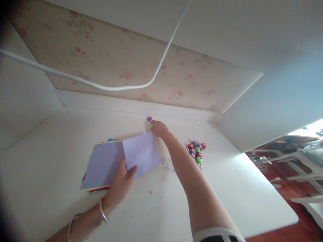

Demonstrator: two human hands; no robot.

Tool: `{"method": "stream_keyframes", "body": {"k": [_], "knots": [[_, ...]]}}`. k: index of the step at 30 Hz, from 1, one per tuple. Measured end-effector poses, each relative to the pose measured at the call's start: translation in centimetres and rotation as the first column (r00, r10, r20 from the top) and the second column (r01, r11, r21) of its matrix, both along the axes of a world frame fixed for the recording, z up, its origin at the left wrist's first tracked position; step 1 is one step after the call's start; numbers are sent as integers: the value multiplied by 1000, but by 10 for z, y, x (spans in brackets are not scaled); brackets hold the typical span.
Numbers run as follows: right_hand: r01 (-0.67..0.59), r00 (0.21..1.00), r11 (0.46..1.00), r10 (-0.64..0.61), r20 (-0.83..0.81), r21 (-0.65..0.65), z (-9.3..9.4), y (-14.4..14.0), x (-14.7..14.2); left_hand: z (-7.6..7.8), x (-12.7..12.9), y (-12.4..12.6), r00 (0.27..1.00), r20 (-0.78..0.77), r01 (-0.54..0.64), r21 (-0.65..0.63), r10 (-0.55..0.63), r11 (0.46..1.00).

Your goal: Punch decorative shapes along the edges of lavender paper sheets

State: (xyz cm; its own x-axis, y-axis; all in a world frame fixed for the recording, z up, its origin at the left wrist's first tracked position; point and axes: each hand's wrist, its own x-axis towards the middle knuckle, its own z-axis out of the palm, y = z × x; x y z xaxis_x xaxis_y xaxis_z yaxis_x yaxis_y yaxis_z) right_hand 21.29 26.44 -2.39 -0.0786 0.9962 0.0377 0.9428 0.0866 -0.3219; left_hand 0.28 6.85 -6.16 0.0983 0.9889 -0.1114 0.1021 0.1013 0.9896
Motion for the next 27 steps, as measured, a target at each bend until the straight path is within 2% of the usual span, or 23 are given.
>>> {"method": "stream_keyframes", "body": {"k": [4,6,9,11,13,15,16,18,20,22,23,25,27], "knots": [[105,987,993,-97,-126,57,11,-23,17,1,3,-3,998,-36,-46,118,50,992],[157,967,985,-139,-214,70,13,-48,28,4,5,-6,996,-68,-46,169,58,985],[185,923,982,-156,-352,48,8,-102,39,10,7,-13,999,-52,-5,176,14,984],[173,753,985,-127,-646,8,0,-140,41,13,6,-20,999,-6,44,167,-44,985],[166,616,985,-134,-776,-39,-9,-173,40,16,3,-27,997,-14,74,179,-73,981],[176,555,982,-161,-816,-74,-15,-195,38,20,0,-33,993,-110,69,240,-44,968],[179,557,982,-154,-816,-63,-18,-202,37,22,-2,-35,982,-188,74,299,-18,951],[177,614,984,-107,-782,5,-21,-207,36,27,-5,-39,929,-370,153,448,27,881],[163,698,982,-46,-715,96,-24,-206,37,33,-6,-40,843,-536,314,572,55,758],[162,738,976,-22,-674,147,-28,-202,39,38,-3,-41,755,-649,462,630,97,624],[173,735,973,-26,-678,150,-30,-201,40,39,0,-40,716,-690,525,633,107,569],[213,692,967,-50,-720,137,-34,-197,42,38,10,-38,647,-758,633,593,81,496],[280,636,951,-78,-768,135,-37,-195,45,33,25,-34,593,-805,706,530,17,469]]}}
